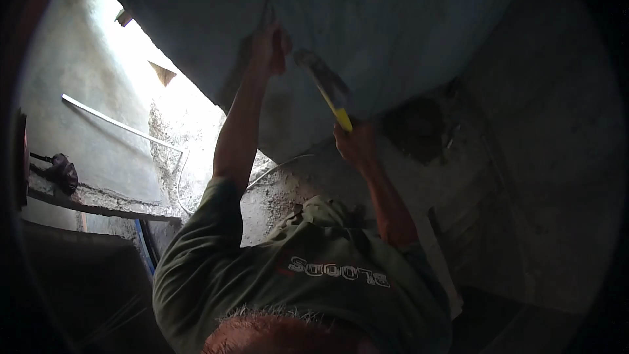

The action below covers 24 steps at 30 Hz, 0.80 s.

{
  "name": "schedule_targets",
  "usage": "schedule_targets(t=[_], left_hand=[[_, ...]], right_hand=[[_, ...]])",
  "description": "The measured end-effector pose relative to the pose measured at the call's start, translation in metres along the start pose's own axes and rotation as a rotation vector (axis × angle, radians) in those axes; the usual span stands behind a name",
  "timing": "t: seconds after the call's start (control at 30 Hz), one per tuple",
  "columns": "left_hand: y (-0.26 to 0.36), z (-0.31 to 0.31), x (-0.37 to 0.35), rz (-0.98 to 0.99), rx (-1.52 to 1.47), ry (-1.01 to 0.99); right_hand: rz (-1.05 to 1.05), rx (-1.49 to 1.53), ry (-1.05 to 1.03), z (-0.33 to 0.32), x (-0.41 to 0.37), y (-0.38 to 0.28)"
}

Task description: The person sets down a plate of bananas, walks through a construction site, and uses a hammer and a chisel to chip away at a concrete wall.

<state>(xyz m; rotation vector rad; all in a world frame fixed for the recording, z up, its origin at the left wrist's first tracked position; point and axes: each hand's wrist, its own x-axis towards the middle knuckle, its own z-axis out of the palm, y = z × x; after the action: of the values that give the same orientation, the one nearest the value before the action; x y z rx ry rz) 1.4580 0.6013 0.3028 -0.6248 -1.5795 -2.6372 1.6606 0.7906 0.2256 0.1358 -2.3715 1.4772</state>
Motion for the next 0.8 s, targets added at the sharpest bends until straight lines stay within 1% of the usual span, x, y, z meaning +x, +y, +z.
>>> schedule_targets(t=[0.03, 0.1, 0.13, 0.2, 0.23, 0.3, 0.33, 0.4, 0.43, 0.47, 0.5, 0.53, 0.57, 0.6, 0.63, 0.7, 0.73, 0.8], left_hand=[[0.003, -0.002, -0.011, -0.007, 0.006, -0.002], [0.011, -0.005, -0.023, -0.084, 0.191, 0.01], [0.015, -0.005, -0.024, -0.085, 0.198, 0.011], [0.023, -0.001, -0.026, -0.1, 0.096, 0.056], [0.029, 0.006, -0.025, -0.105, 0.097, 0.059], [0.044, 0.022, -0.02, -0.088, 0.106, 0.158], [0.048, 0.028, -0.015, -0.086, 0.109, 0.162], [0.054, 0.037, -0.003, -0.061, 0.168, 0.16], [0.054, 0.038, 0.004, -0.061, 0.173, 0.162], [0.055, 0.038, 0.012, -0.067, 0.164, 0.169], [0.057, 0.043, 0.014, -0.073, 0.157, 0.174], [0.059, 0.049, 0.017, -0.071, 0.162, 0.174], [0.058, 0.054, 0.019, -0.073, 0.128, 0.216], [0.059, 0.058, 0.02, -0.075, 0.097, 0.258], [0.057, 0.056, 0.023, -0.077, 0.101, 0.263], [0.056, 0.049, 0.033, -0.044, -0.149, 0.204], [0.059, 0.054, 0.033, -0.04, -0.144, 0.21], [0.06, 0.067, 0.035, -0.07, -0.172, 0.302]], right_hand=[[0.006, 0.006, 0.002, 0.0, -0.008, -0.005], [0.089, 0.121, -0.014, -0.002, -0.014, -0.016], [0.091, 0.128, -0.014, 0.0, -0.014, -0.014], [0.022, 0.22, -0.014, 0.001, -0.015, -0.006], [0.028, 0.222, -0.017, 0.001, -0.014, -0.007], [-0.157, 0.285, 0.171, 0.001, -0.008, -0.014], [-0.157, 0.288, 0.168, -0.005, -0.006, -0.014], [-0.276, -0.121, 0.001, -0.018, -0.003, -0.011], [-0.275, -0.116, 0.0, -0.017, -0.004, 0.001], [-0.346, -0.131, 0.034, -0.01, -0.005, 0.021], [-0.418, -0.145, 0.069, -0.009, -0.004, 0.02], [-0.419, -0.14, 0.07, -0.013, -0.002, 0.018], [-0.456, -0.187, 0.117, -0.018, -0.002, 0.015], [-0.491, -0.232, 0.163, -0.025, -0.001, 0.001], [-0.489, -0.226, 0.16, -0.033, 0.002, -0.017], [-0.68, -0.06, 0.398, -0.051, 0.012, -0.055], [-0.682, -0.052, 0.394, -0.059, 0.016, -0.067], [-0.626, 0.508, -0.025, -0.069, 0.021, -0.08]])
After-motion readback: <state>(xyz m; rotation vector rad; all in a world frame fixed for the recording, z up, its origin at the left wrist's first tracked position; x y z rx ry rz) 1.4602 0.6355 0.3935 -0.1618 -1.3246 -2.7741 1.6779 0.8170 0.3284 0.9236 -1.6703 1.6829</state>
